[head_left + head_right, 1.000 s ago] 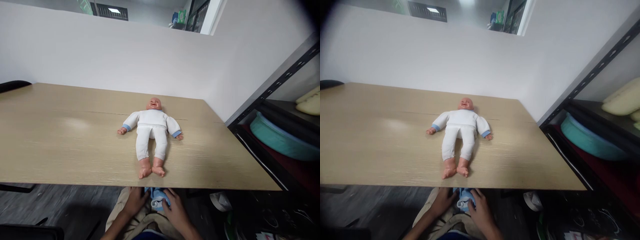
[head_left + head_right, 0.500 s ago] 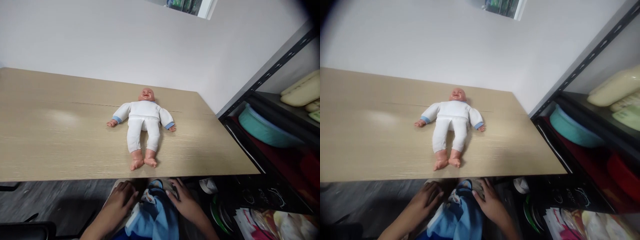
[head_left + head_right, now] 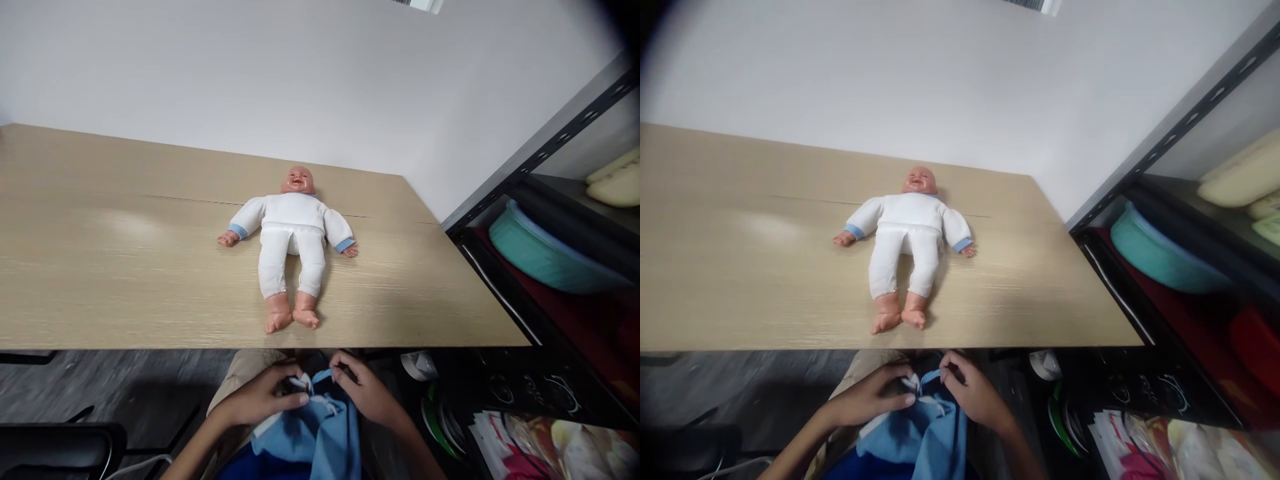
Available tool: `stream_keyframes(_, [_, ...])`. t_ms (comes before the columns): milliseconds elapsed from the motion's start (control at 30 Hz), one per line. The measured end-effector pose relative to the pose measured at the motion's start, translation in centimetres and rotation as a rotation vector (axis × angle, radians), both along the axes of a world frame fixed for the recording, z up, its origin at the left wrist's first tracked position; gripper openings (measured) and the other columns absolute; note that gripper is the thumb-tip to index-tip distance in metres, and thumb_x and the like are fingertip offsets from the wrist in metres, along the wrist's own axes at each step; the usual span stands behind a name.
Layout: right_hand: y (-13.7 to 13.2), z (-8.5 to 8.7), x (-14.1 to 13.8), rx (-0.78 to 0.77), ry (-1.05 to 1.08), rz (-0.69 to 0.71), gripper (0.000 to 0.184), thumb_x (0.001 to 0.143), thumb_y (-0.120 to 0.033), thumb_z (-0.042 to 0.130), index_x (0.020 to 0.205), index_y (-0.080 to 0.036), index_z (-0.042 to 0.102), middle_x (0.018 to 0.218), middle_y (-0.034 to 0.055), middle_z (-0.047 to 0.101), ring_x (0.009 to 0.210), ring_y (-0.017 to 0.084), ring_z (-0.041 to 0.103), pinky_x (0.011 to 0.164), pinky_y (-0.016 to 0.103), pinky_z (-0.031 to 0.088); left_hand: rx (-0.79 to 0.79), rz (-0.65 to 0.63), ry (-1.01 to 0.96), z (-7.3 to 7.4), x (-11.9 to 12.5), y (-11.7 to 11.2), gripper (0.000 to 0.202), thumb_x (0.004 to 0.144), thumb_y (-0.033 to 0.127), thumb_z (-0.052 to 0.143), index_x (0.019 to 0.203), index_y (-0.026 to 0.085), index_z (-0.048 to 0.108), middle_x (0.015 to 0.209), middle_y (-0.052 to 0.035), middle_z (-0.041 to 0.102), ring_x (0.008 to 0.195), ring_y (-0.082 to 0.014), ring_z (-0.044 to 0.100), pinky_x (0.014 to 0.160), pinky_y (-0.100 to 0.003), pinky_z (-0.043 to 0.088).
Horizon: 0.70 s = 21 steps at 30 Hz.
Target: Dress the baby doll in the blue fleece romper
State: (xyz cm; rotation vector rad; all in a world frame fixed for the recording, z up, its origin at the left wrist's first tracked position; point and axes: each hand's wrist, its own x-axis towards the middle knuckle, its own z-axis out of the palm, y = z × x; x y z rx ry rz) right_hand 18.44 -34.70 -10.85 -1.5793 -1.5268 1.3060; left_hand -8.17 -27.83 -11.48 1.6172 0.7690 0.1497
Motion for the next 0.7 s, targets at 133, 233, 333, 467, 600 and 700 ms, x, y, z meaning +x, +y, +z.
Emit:
stream_keyframes(133, [-0.6, 4.1, 0.2, 0.094, 0.201, 0.100, 0.028, 0.108, -0.043, 0.053, 0.091, -0.021, 0.058, 0.106, 0.0063, 0.066, 0.101, 0.021, 0.063, 0.096, 0.035, 0.050, 0.131, -0.042, -0.190, 4.9, -0.9, -0.4, 0.028, 0.097, 0.051, 0.075, 0.101, 0.023, 0.073, 0.116, -0.0062, 0.073, 0.114, -0.0240, 0.064, 0.106, -0.035, 0.049])
stream_keyframes(233, [-0.5, 8.4, 0.2, 0.004, 0.239, 0.210, 0.033, 0.103, -0.052, 0.065, 0.118, -0.023, 0.064, 0.115, 0.0068, 0.068, 0.100, 0.020, 0.064, 0.091, 0.033, 0.052, 0.251, -0.007, -0.247, 8.0, -1.0, -0.5, 0.023, 0.100, 0.046, 0.074, 0.103, 0.023, 0.072, 0.104, -0.0042, 0.074, 0.101, -0.0203, 0.066, 0.092, -0.030, 0.051])
stream_keyframes(333, [0.7, 12.1, -0.2, -0.027, 0.098, 0.417, 0.072, 0.079, -0.056, 0.092, 0.139, -0.028, 0.065, 0.105, 0.0019, 0.071, 0.084, 0.018, 0.063, 0.076, 0.027, 0.052, 0.395, 0.057, -0.292, 10.9, -0.5, 0.0, 0.018, 0.101, 0.041, 0.075, 0.102, 0.023, 0.072, 0.097, -0.0015, 0.074, 0.091, -0.0168, 0.068, 0.085, -0.026, 0.052])
stream_keyframes(467, [3.7, 15.6, -1.0, 0.175, 0.046, 0.543, 0.035, 0.085, -0.050, 0.088, 0.102, -0.022, 0.078, 0.090, -0.0007, 0.072, 0.077, 0.016, 0.064, 0.074, 0.025, 0.053, 0.497, 0.031, -0.286, 14.9, -0.6, 2.4, 0.022, 0.097, 0.043, 0.078, 0.111, 0.026, 0.074, 0.107, -0.0016, 0.077, 0.096, -0.0186, 0.071, 0.089, -0.027, 0.056])
stream_keyframes(600, [6.8, 18.6, -0.4, 0.259, 0.333, 0.518, 0.031, 0.086, -0.041, 0.090, 0.104, -0.018, 0.078, 0.095, 0.0027, 0.077, 0.086, 0.018, 0.072, 0.082, 0.026, 0.061, 0.504, -0.094, -0.252, 18.2, -1.5, 7.0, 0.058, 0.077, 0.052, 0.095, 0.126, 0.027, 0.074, 0.125, -0.0053, 0.076, 0.108, -0.0266, 0.071, 0.092, -0.033, 0.061])
stream_keyframes(700, [9.2, 20.5, 0.6, 0.308, 0.431, 0.447, 0.031, 0.089, -0.036, 0.089, 0.111, -0.018, 0.078, 0.105, 0.0048, 0.080, 0.099, 0.020, 0.076, 0.092, 0.030, 0.063, 0.425, -0.199, -0.408, 20.4, -1.1, 10.5, 0.038, 0.084, 0.051, 0.089, 0.102, 0.020, 0.075, 0.096, -0.0035, 0.075, 0.088, -0.0206, 0.069, 0.080, -0.027, 0.060])
